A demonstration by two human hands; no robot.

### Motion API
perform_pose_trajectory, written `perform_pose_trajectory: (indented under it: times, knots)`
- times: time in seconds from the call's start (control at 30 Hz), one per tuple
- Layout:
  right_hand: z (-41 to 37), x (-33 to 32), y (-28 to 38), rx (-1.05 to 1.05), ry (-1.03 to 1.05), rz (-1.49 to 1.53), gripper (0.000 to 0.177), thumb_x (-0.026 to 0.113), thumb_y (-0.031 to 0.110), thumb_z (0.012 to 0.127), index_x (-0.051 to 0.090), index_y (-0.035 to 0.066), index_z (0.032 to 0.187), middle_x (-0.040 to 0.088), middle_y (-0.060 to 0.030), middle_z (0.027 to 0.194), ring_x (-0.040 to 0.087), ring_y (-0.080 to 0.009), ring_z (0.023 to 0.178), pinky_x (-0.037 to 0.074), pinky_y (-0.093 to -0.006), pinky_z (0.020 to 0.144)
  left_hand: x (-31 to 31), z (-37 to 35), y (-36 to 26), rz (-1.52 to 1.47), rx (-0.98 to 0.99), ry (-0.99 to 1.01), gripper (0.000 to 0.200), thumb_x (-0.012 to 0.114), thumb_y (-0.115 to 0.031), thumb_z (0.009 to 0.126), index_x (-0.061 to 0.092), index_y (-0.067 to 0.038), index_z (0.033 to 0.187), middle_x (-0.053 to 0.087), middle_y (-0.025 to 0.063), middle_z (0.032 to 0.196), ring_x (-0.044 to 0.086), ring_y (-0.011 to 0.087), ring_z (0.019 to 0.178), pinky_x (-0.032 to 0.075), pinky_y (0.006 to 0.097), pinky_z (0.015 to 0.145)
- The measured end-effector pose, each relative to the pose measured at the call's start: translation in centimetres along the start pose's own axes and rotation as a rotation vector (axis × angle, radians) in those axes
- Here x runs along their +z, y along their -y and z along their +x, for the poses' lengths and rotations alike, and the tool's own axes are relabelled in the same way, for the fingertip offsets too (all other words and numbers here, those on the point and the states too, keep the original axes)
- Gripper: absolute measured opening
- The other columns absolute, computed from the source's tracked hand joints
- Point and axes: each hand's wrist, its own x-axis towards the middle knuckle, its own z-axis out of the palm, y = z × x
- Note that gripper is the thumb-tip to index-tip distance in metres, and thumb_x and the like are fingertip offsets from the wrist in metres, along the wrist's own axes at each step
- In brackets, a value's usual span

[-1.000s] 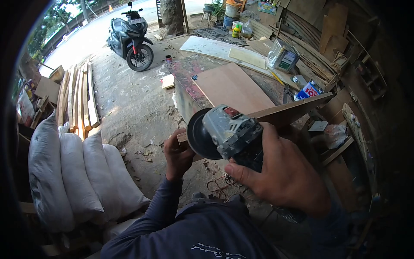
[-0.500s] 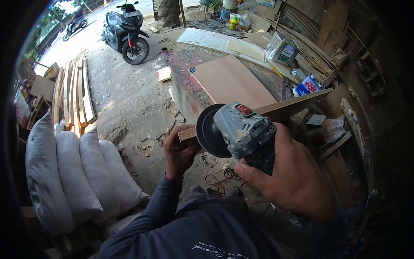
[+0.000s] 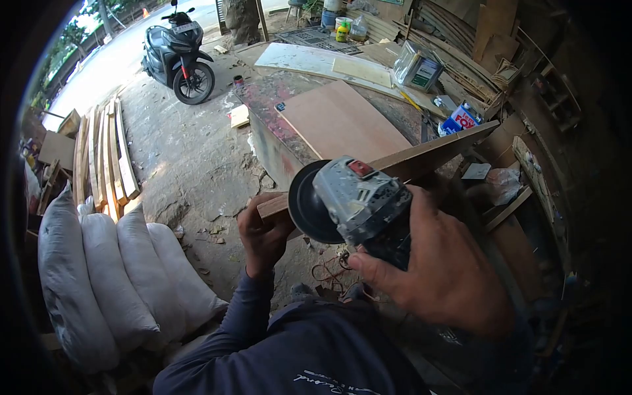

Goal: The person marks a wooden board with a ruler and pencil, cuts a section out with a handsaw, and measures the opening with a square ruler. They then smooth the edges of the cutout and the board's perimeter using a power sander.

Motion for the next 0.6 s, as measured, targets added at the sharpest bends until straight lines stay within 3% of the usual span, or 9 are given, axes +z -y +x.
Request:
perform_pose_trajectory:
  times: [0.13, 0.23, 0.27, 0.33, 0.43, 0.53, 0.6]
  knots:
    - [0.3, -0.7, -0.3, 0.058, -0.050, -0.028, 0.067, 0.084, 0.036, 0.089, 0.054, -0.003, 0.133, 0.076, -0.0167, 0.110, 0.074, -0.0292, 0.108, 0.052, -0.0418, 0.101, 0.2, 0.3, -1.1, 0.049, 0.040, 0.020, 0.032, 0.085, -0.001, 0.082, 0.072, 0.004, 0.110, 0.079, 0.0108, 0.100, 0.075, 0.0140, 0.088, 0.059, 0.0285, 0.077]
    - [0.1, 0.2, 0.1, 0.000, -0.033, -0.132, 0.071, 0.084, 0.038, 0.089, 0.052, -0.003, 0.136, 0.075, -0.0200, 0.114, 0.073, -0.0337, 0.112, 0.052, -0.0445, 0.100, -0.2, -0.5, 0.4, -0.033, -0.023, -0.002, 0.039, 0.087, -0.004, 0.078, 0.072, 0.005, 0.112, 0.079, 0.0114, 0.102, 0.076, 0.0162, 0.091, 0.060, 0.0301, 0.078]
    - [-0.2, 0.9, -0.1, -0.103, -0.055, -0.182, 0.078, 0.082, 0.042, 0.090, 0.046, -0.006, 0.140, 0.071, -0.0292, 0.115, 0.071, -0.0436, 0.112, 0.053, -0.0487, 0.100, -0.3, -1.0, 1.0, -0.093, -0.062, -0.005, 0.042, 0.088, -0.006, 0.076, 0.072, 0.005, 0.113, 0.079, 0.0116, 0.103, 0.076, 0.0172, 0.092, 0.060, 0.0310, 0.080]
    - [-0.4, 1.3, 0.7, -0.210, 0.037, -0.126, 0.086, 0.078, 0.046, 0.092, 0.039, -0.011, 0.143, 0.067, -0.0378, 0.115, 0.069, -0.0520, 0.111, 0.054, -0.0518, 0.099, -1.0, -1.3, 1.5, 0.227, 0.231, 0.058, 0.045, 0.086, -0.007, 0.083, 0.067, 0.006, 0.121, 0.076, 0.0106, 0.114, 0.074, 0.0222, 0.100, 0.058, 0.0374, 0.091]
    - [-0.2, 1.4, 0.2, -0.213, 0.125, -0.119, 0.092, 0.077, 0.049, 0.093, 0.035, -0.015, 0.143, 0.065, -0.0425, 0.114, 0.068, -0.0551, 0.108, 0.054, -0.0535, 0.099, -0.7, -1.7, 1.4, 0.172, 0.165, 0.019, 0.048, 0.086, -0.006, 0.082, 0.066, 0.004, 0.125, 0.074, 0.0102, 0.120, 0.073, 0.0214, 0.103, 0.057, 0.0364, 0.093]
    - [0.0, 0.0, -0.5, -0.104, 0.126, -0.124, 0.093, 0.077, 0.050, 0.092, 0.034, -0.013, 0.145, 0.065, -0.0414, 0.119, 0.068, -0.0542, 0.111, 0.053, -0.0536, 0.101, -0.7, -1.9, 1.8, -0.038, 0.003, 0.019, 0.043, 0.084, -0.001, 0.082, 0.066, 0.004, 0.121, 0.074, 0.0093, 0.116, 0.071, 0.0173, 0.101, 0.057, 0.0329, 0.091]
    - [0.2, -0.5, -1.9, -0.128, 0.031, -0.131, 0.093, 0.074, 0.050, 0.094, 0.034, -0.020, 0.141, 0.062, -0.0450, 0.115, 0.067, -0.0561, 0.109, 0.054, -0.0559, 0.097, 0.1, -1.4, 0.7, -0.034, -0.028, -0.037, 0.036, 0.084, 0.002, 0.083, 0.067, 0.003, 0.115, 0.074, 0.0078, 0.107, 0.071, 0.0150, 0.096, 0.057, 0.0305, 0.089]
